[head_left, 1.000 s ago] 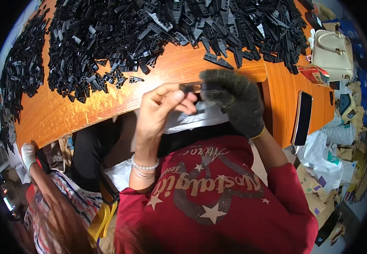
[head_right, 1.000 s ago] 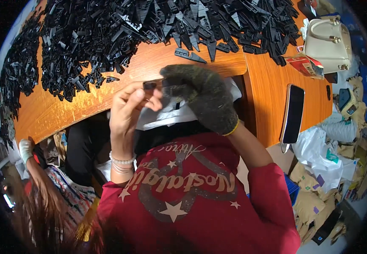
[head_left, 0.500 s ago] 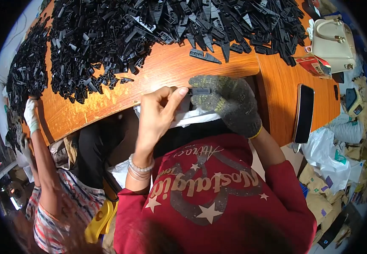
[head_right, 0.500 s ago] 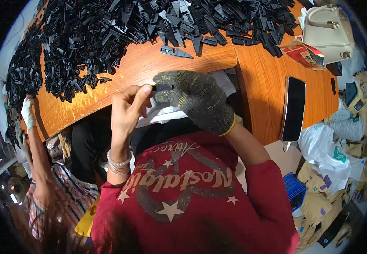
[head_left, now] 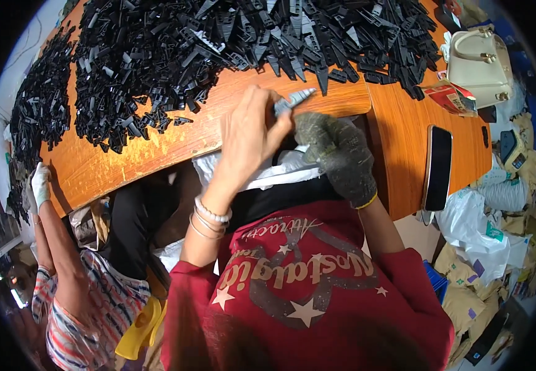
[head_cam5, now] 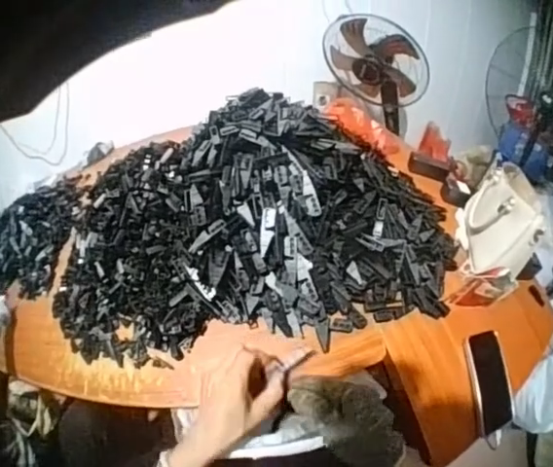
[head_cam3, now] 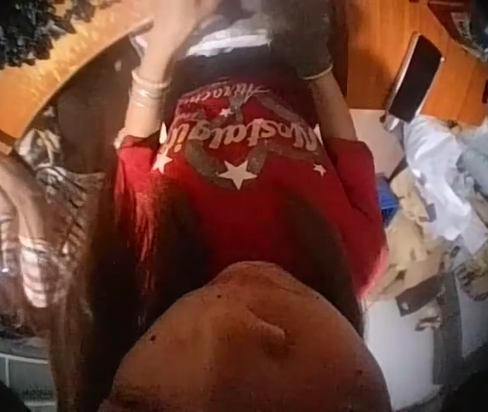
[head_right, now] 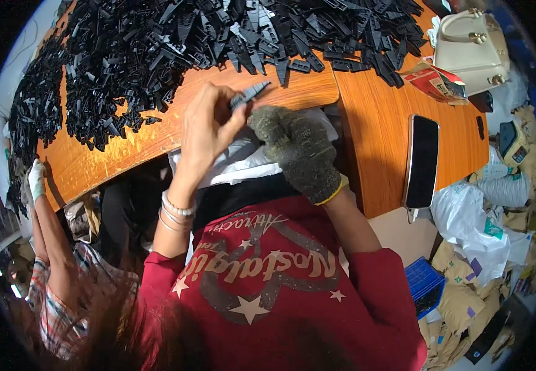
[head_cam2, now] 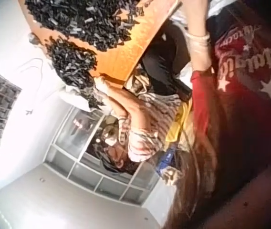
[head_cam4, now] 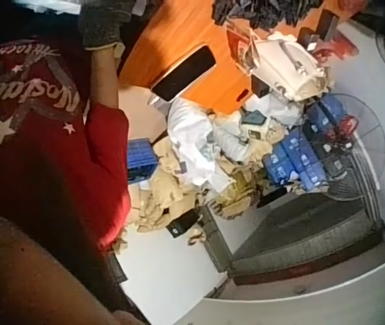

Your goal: Assembling or inspecting small black plastic hardware components on a wooden table.

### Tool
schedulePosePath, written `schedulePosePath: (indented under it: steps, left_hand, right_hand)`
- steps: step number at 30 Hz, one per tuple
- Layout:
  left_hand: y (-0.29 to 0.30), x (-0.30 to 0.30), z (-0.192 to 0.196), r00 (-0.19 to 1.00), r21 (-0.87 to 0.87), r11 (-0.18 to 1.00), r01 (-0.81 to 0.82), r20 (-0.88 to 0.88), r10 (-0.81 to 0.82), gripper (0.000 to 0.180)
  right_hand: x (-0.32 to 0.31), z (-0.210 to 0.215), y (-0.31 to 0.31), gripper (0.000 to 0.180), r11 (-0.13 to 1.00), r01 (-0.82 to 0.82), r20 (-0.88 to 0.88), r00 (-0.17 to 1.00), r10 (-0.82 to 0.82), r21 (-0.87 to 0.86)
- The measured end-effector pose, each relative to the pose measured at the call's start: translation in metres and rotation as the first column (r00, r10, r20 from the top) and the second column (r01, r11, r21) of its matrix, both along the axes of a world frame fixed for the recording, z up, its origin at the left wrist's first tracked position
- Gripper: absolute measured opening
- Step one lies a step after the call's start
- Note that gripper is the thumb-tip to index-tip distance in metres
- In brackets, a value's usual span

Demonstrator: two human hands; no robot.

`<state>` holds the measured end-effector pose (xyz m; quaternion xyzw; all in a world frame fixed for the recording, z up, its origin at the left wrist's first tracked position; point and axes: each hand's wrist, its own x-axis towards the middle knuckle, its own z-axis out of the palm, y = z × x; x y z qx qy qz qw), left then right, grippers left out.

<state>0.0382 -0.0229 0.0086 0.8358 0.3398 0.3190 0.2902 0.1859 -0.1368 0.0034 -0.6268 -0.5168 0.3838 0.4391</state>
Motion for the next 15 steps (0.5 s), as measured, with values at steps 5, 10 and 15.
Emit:
schedulePosePath:
  steps: [5,10,15]
  left_hand:
    - [-0.035,-0.014,0.008,0.978,-0.111,0.990,0.092,0.199,-0.069,0.026]
    - [-0.004,-0.075,0.007,0.856,0.246,0.831,-0.499,-0.010,0.517,0.022]
    - [0.009,-0.102,-0.005,0.894,0.185,0.893,-0.410,-0.110,0.434,0.024]
  right_hand:
    - [-0.022,0.007,0.017,0.027,0.950,0.008,0.095,0.995,-0.040,0.314]
    - [-0.025,0.016,0.020,0.040,0.979,0.146,-0.745,0.635,-0.205,-0.144]
    - [-0.020,0.011,0.013,0.042,0.988,0.149,-0.457,0.877,-0.152,-0.042]
